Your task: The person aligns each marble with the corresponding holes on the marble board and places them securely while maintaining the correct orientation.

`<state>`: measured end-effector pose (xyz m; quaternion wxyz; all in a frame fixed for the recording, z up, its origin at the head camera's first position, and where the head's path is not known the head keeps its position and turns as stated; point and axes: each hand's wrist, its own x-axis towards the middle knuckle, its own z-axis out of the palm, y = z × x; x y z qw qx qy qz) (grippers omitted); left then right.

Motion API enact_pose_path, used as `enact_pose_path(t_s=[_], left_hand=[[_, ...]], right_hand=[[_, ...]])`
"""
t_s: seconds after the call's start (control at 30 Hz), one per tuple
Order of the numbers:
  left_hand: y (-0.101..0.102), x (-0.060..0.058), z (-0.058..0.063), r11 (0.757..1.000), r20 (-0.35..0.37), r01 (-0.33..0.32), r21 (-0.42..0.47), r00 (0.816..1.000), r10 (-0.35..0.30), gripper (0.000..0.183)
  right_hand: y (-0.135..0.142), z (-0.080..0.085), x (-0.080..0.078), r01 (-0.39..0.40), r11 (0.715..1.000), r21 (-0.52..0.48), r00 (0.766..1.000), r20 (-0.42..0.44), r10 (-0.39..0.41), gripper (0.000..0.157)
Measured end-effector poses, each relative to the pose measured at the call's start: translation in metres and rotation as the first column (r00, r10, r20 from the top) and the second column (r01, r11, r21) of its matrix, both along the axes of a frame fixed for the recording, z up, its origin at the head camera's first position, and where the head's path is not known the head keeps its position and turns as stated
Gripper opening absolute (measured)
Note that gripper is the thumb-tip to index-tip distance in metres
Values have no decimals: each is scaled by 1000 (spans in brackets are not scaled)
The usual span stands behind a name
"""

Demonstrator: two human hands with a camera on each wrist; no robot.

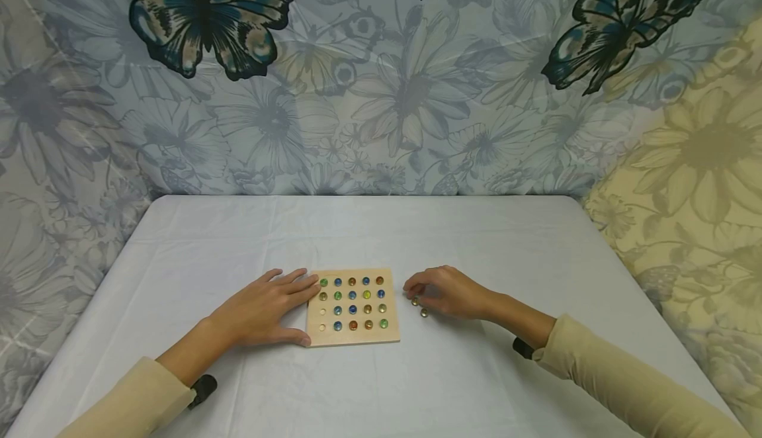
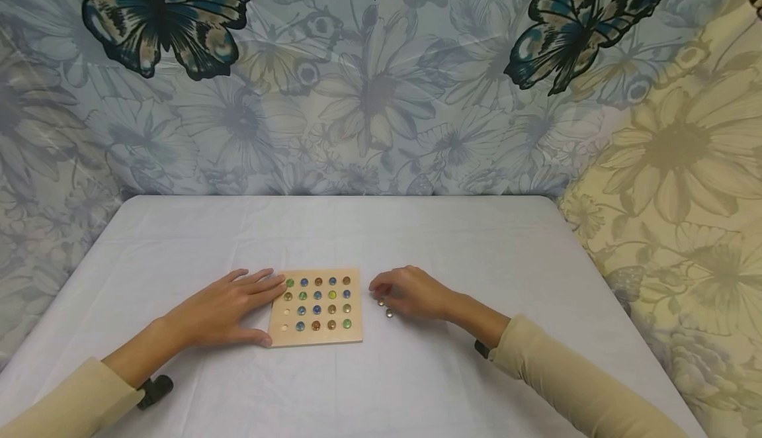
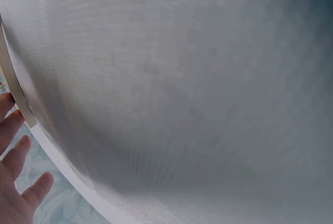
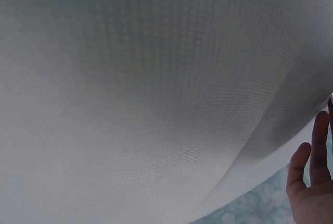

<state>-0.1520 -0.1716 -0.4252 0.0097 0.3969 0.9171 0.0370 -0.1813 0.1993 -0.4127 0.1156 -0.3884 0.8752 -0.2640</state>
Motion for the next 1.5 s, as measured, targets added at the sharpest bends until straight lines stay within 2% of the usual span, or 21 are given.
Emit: enact_pose_path(t_s=[0.27, 0.7, 1.5], left_hand=[[0, 0, 0, 1000, 1, 3, -1, 1000, -3, 91], [-1, 0, 0, 1000, -1, 0, 11, 1000, 0, 91], [0, 1, 1, 1000, 4, -1, 6, 1000, 1, 91]], right_hand=[[-1, -1, -1, -6, 1000, -2, 1000, -9, 6, 28], [-9, 4, -2, 40, 998, 46, 999, -34, -39, 29], [-46, 13, -2, -46, 998, -43, 996, -73, 43, 30]])
